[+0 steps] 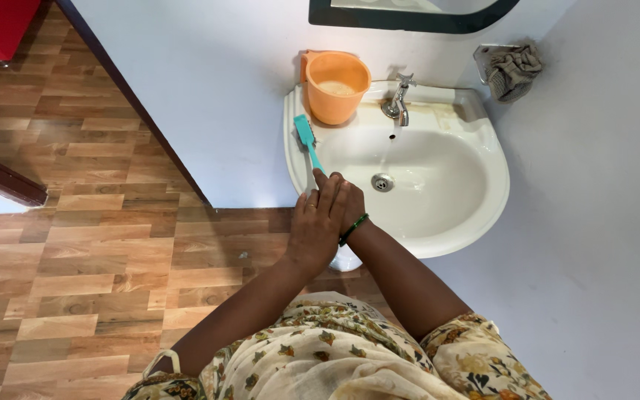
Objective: The person scrubs a white bathroom sink using a teal brush. They clean the basin, faucet, and surrounding surfaces while water runs from the tap. An orange bucket sits on the sink ledge.
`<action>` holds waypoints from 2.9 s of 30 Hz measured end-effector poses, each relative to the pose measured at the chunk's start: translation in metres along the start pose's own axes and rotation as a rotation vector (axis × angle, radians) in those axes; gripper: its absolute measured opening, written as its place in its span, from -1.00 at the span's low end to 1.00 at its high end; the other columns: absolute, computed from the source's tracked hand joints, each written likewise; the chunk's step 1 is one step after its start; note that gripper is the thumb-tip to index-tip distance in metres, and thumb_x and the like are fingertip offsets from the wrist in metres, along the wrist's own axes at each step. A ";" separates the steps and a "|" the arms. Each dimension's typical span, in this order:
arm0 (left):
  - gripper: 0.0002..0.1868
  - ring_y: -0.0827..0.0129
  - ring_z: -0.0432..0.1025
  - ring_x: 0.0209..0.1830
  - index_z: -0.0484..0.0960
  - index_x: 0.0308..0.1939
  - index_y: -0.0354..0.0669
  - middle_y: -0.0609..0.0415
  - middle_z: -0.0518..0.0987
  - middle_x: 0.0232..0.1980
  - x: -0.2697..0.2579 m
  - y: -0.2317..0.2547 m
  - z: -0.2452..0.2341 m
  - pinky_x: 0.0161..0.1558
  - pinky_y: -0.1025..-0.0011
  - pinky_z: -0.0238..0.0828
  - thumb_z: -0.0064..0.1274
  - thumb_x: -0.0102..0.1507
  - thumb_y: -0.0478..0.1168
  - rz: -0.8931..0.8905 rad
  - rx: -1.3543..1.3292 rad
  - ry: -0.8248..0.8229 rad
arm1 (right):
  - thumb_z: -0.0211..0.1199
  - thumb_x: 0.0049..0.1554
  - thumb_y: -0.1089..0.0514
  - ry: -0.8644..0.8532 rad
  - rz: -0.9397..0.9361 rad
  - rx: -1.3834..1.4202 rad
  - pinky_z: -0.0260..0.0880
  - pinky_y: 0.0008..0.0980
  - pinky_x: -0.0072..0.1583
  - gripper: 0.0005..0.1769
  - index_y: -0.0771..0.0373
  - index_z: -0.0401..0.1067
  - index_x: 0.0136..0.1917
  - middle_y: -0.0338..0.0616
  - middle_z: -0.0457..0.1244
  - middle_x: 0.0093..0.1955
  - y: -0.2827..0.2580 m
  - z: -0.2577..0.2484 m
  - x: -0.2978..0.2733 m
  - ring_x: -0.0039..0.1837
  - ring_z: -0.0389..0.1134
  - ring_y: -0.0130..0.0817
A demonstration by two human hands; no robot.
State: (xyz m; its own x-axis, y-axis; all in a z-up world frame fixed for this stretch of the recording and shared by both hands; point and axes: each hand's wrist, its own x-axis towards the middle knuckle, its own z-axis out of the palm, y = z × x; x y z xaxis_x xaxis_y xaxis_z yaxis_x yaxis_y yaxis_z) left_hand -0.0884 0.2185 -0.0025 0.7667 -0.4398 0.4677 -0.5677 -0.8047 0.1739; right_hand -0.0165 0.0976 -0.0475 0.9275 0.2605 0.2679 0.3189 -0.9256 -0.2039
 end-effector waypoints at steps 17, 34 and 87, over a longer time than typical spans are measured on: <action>-0.06 -0.15 0.33 0.30 0.10 0.56 -0.25 -0.20 0.12 0.58 0.004 -0.008 0.008 0.36 -0.02 0.21 0.16 0.12 -0.33 0.017 -0.031 0.042 | 0.17 0.17 -0.12 -0.016 0.013 0.041 0.44 -0.10 -0.17 -0.28 0.24 0.22 0.49 0.00 0.31 -0.10 -0.003 -0.006 0.007 -0.16 0.42 -0.09; -0.02 -0.10 0.35 0.20 0.13 0.54 -0.23 -0.22 0.20 0.50 -0.002 0.014 -0.026 0.33 -0.02 0.20 0.22 0.06 -0.26 0.035 -0.011 -0.046 | 0.15 0.16 -0.17 -0.172 0.053 0.070 0.46 -0.05 -0.13 -0.30 0.15 0.21 0.47 -0.01 0.36 -0.11 -0.015 -0.043 -0.019 -0.11 0.44 -0.02; -0.06 0.01 0.36 0.03 0.36 0.45 -0.20 -0.20 0.32 0.40 0.015 0.204 -0.013 0.33 0.03 0.16 0.38 0.03 -0.05 0.192 -0.208 0.015 | 0.24 0.15 -0.08 -0.144 0.062 0.156 0.47 -0.14 -0.09 -0.54 0.00 0.45 0.31 -0.16 0.34 -0.11 0.119 -0.146 -0.168 -0.10 0.43 -0.18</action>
State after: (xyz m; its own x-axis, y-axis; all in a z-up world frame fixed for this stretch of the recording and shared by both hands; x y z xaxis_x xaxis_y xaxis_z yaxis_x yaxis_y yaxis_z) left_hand -0.1967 0.0524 0.0512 0.6351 -0.5692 0.5222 -0.7530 -0.6071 0.2540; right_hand -0.1630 -0.0961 0.0204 0.9610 0.2513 0.1157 0.2764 -0.8901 -0.3623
